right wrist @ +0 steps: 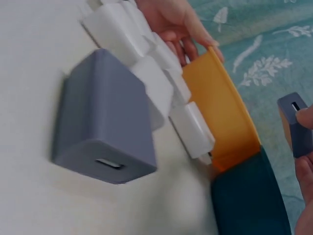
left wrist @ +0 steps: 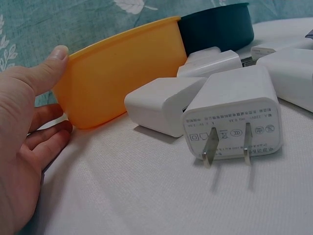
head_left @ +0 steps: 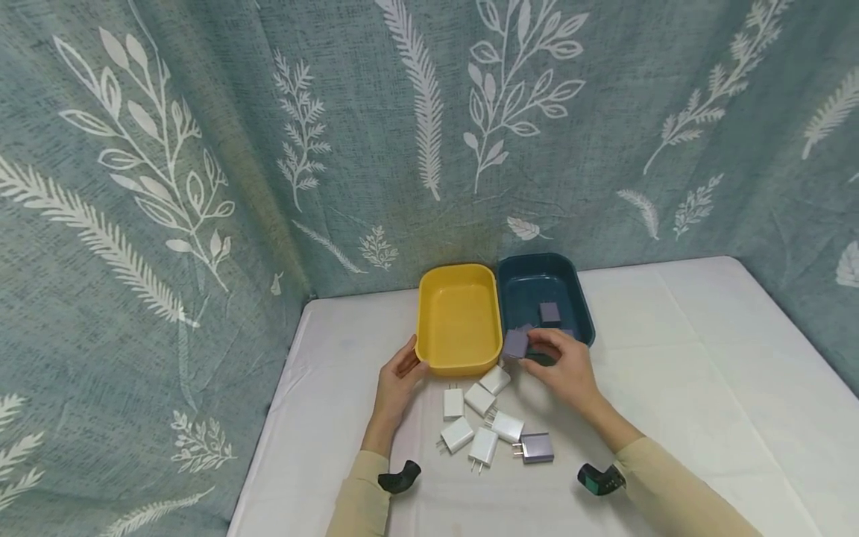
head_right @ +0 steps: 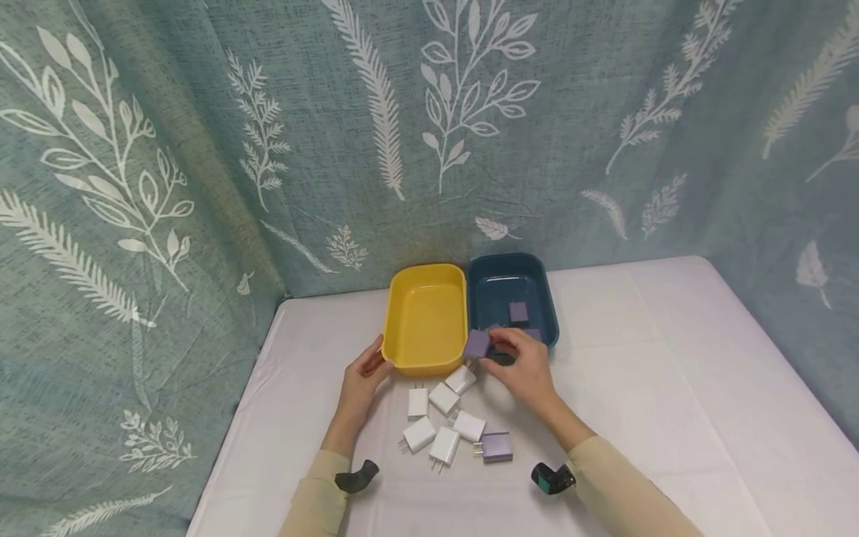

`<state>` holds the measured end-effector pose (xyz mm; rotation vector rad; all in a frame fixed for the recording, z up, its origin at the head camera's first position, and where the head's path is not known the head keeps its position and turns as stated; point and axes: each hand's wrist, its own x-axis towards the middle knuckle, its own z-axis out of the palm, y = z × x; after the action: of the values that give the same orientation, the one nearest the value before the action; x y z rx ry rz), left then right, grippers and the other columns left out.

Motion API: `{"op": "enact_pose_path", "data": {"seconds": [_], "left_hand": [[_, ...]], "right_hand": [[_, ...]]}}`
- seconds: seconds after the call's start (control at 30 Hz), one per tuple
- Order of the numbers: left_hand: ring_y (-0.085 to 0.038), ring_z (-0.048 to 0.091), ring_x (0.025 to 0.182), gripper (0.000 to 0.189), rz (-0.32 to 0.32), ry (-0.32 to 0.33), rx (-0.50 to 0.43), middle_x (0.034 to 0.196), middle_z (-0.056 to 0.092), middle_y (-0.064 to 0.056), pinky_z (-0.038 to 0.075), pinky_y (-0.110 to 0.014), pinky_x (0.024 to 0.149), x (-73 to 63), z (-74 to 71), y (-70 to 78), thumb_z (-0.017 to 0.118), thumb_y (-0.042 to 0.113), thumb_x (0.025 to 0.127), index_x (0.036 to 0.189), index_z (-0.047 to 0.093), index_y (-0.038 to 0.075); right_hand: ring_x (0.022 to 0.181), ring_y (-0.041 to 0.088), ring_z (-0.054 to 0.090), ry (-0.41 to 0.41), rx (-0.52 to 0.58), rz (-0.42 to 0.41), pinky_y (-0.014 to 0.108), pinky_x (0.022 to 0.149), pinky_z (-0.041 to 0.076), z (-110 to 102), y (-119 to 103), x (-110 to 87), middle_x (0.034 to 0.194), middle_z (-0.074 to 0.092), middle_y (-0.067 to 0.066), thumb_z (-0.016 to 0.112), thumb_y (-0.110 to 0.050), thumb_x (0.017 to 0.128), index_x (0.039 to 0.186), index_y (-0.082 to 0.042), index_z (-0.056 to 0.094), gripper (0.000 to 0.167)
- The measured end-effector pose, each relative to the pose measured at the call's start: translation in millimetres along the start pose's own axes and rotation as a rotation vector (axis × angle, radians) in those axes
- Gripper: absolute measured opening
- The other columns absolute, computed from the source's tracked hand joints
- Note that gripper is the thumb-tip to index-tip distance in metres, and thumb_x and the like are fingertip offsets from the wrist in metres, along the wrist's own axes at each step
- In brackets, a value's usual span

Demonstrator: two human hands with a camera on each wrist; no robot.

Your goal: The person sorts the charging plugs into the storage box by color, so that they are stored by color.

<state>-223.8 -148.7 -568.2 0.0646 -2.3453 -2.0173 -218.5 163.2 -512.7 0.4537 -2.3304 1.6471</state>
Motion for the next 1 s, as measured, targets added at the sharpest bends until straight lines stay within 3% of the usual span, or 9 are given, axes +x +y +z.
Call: {"op": "enact_pose_path", "data": {"seconds": [0.27,0.5,0.83,1.0], "left_hand": [[-0.020,0.052,0.133,0.059,-0.039,-0.025,-0.024,0.146,0.052,-0.005,0.045,-0.024,0.107,-1.9,-2.0,6.1,0.069,0.019,0.091,0.145,0.047,0.023],[-0.023,0.052,0.132,0.059,-0.036,-0.047,0.001,0.146,0.052,-0.008,0.047,-0.024,0.106,-11.9,-2.9,30.7,0.069,0.018,0.091,0.146,0.046,0.017],[-0.023,0.053,0.132,0.060,-0.033,-0.049,0.000,0.145,0.052,-0.008,0.046,-0.025,0.107,-12.1,-3.6,30.9,0.069,0.019,0.091,0.146,0.046,0.017],[-0.022,0.053,0.132,0.059,-0.032,-0.035,-0.006,0.145,0.053,-0.007,0.047,-0.026,0.106,-7.8,-3.8,20.5,0.070,0.020,0.091,0.145,0.047,0.021]], "right_hand": [[0.100,0.033,0.069,0.064,-0.032,0.037,0.040,0.088,0.057,-3.6,-1.4,12.4,0.113,0.067,0.019,0.081,0.002,0.073,0.111,0.003,0.067,0.041],[0.104,0.034,0.068,0.082,-0.015,0.083,0.043,0.091,0.055,-3.2,-0.2,22.1,0.116,0.065,0.020,0.081,0.000,0.075,0.112,0.004,0.067,0.040],[0.104,0.030,0.067,0.124,-0.041,0.108,0.030,0.091,0.056,-3.3,-0.9,32.6,0.116,0.066,0.018,0.080,-0.002,0.076,0.114,0.003,0.065,0.041],[0.103,0.029,0.066,0.140,-0.056,0.125,0.025,0.091,0.056,-3.1,0.3,40.1,0.115,0.066,0.018,0.080,-0.004,0.077,0.115,0.002,0.065,0.042]]}}
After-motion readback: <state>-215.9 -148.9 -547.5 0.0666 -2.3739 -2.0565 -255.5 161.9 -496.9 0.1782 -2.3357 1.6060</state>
